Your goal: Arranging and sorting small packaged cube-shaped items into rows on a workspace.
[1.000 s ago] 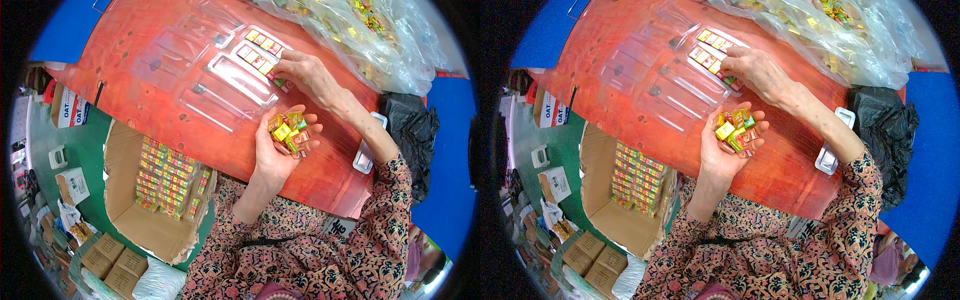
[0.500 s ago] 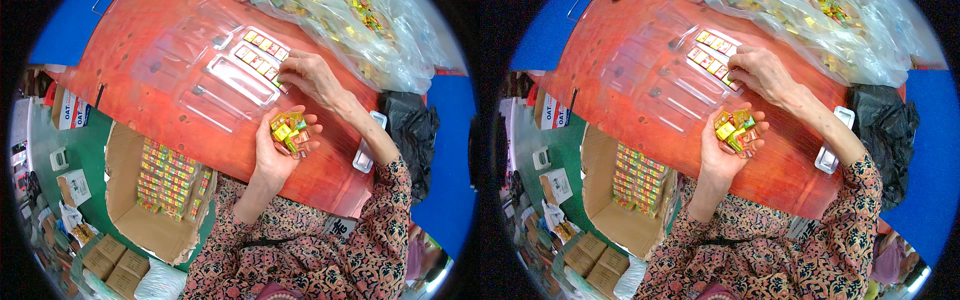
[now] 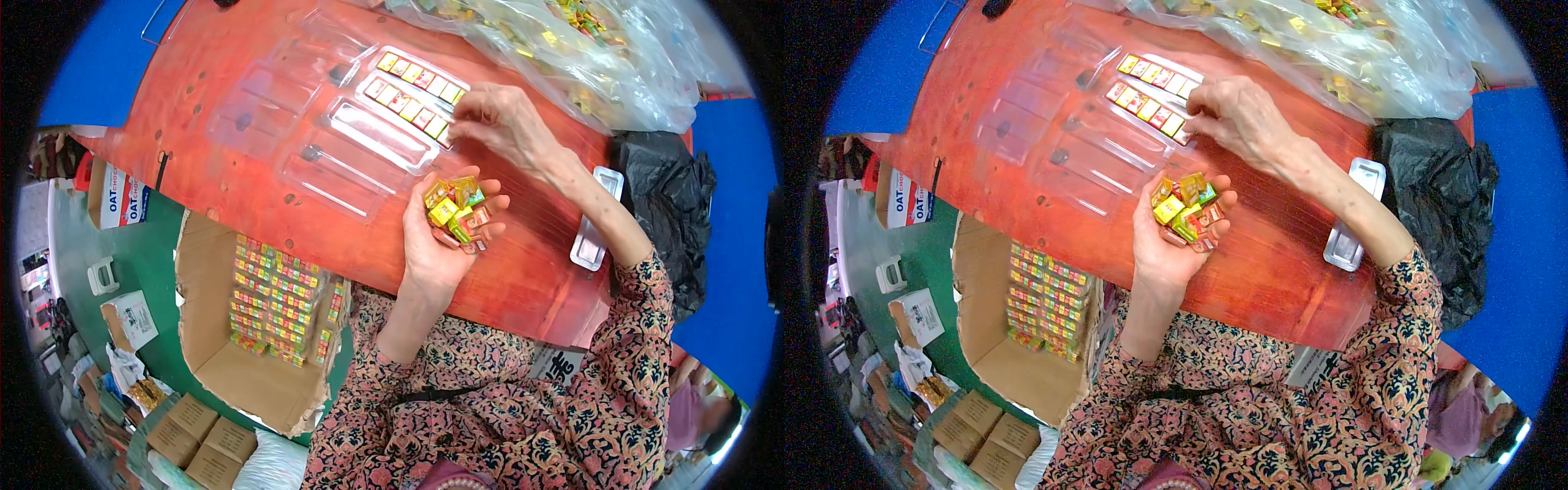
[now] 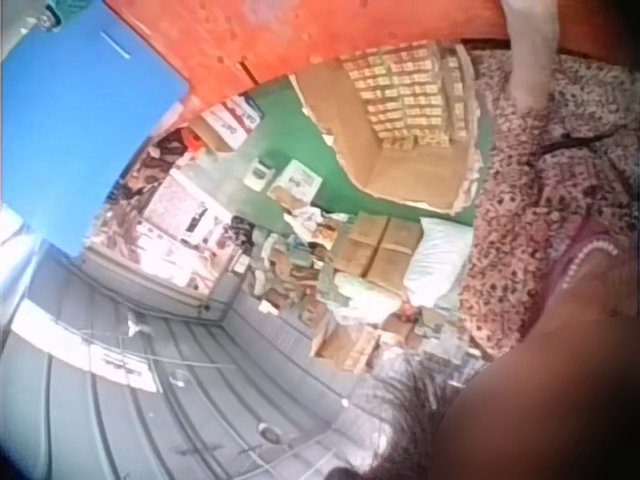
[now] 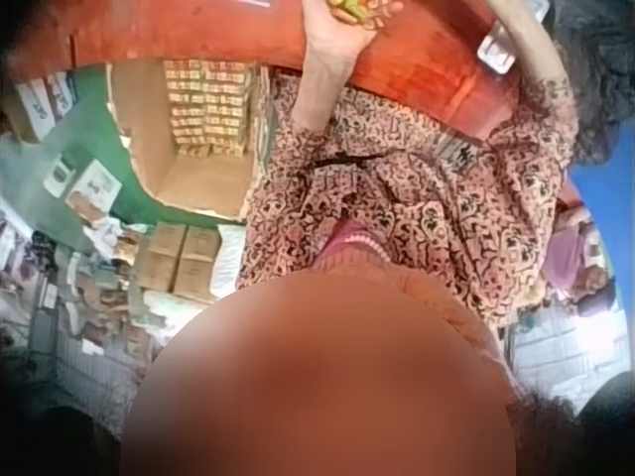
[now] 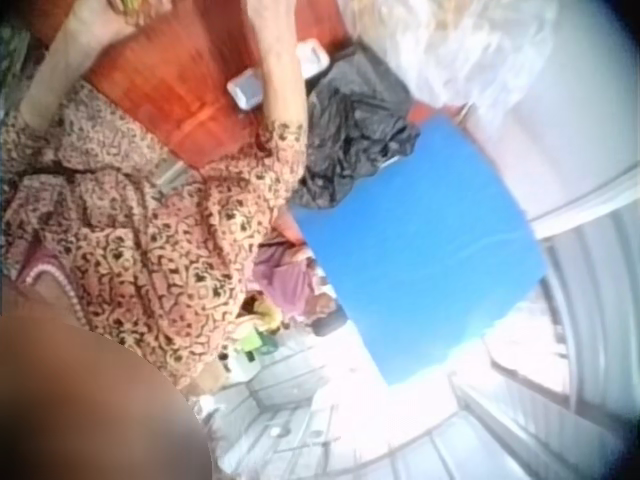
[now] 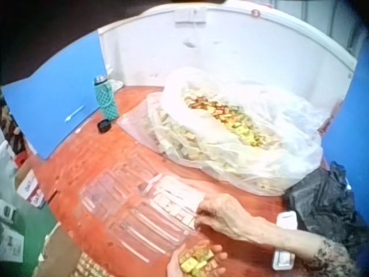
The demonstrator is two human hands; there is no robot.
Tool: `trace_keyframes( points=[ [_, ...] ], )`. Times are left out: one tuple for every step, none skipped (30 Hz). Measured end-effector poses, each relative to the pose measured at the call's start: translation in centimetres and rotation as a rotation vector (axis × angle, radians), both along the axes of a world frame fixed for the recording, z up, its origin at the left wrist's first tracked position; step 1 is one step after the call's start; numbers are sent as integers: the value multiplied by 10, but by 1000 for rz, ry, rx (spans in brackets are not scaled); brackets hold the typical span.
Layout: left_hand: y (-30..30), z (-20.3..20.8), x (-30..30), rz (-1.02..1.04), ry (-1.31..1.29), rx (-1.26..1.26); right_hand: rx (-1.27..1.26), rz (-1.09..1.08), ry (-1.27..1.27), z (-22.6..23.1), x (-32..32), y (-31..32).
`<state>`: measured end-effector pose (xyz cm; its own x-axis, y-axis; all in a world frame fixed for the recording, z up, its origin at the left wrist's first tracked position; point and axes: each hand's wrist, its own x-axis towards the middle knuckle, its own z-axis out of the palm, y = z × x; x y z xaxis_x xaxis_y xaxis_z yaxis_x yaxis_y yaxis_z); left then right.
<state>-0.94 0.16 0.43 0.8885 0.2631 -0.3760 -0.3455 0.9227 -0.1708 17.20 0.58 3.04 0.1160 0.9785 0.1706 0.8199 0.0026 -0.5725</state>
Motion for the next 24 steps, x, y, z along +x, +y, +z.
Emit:
trace_keyframes(
  points=[
    [0, 1, 0, -2, -7, -13, 3, 32, -46, -2, -3, 0],
    [0, 2, -1, -4, -15, -26, 8, 64, -92, -3, -5, 0],
    [-1, 3, -1, -5, -17, -22, 11, 63, -94, -2, -7, 0],
    [-1, 2, -1, -4, -14, -25, -41, 10, -66, -3, -8, 1],
    [0, 1, -1, -4, -11, -27, -92, -42, -38, -4, -9, 1],
    [0, 0, 0, -5, -8, -27, -92, -43, -35, -4, -8, 2],
    [-1, 0, 0, -4, -26, -26, -105, -72, -2, -3, -9, 2],
    [-2, -1, 0, -4, -44, -25, -118, -101, 30, -2, -9, 3],
    [-2, -2, 0, -3, -44, -24, -116, -101, 31, -2, -10, 3],
    [-2, -1, 0, 0, -54, -25, -137, -122, 33, 0, -10, 3],
    [-2, -1, -1, 4, -64, -26, -158, -143, 36, 1, -11, 4],
    [-2, -1, -1, 8, -62, -24, -156, -139, 37, 2, -12, 5],
    [-2, -1, 0, 3, -60, -22, -167, -155, 58, 3, -12, 5],
    [-2, -1, 0, -2, -57, -19, -178, -170, 79, 4, -12, 6],
    [-2, -1, -1, 2, -56, -16, -176, -167, 79, 4, -13, 6],
    [-2, -2, -1, 1, -62, -15, -184, -176, 76, 4, -13, 7],
    [-2, -2, -1, 1, -67, -13, -192, -184, 72, 3, -13, 7],
    [-2, -3, -2, 5, -66, -10, -189, -180, 73, 3, -15, 8],
    [-2, -3, -1, -1, -75, -22, -179, -173, 59, 4, -16, 7],
    [-2, -3, -1, -6, -84, -35, -169, -166, 44, 5, -16, 7],
    [-2, -4, 0, -5, -86, -34, -168, -165, 43, 4, -16, 7],
    [-3, -4, -1, -2, -69, -9, -130, -144, 16, 4, -16, 6],
    [-3, -3, -1, 1, -53, 16, -91, -124, -12, 3, -15, 5],
    [-3, -2, 0, 3, -55, 19, -88, -123, -14, 2, -14, 6]
  ],
)
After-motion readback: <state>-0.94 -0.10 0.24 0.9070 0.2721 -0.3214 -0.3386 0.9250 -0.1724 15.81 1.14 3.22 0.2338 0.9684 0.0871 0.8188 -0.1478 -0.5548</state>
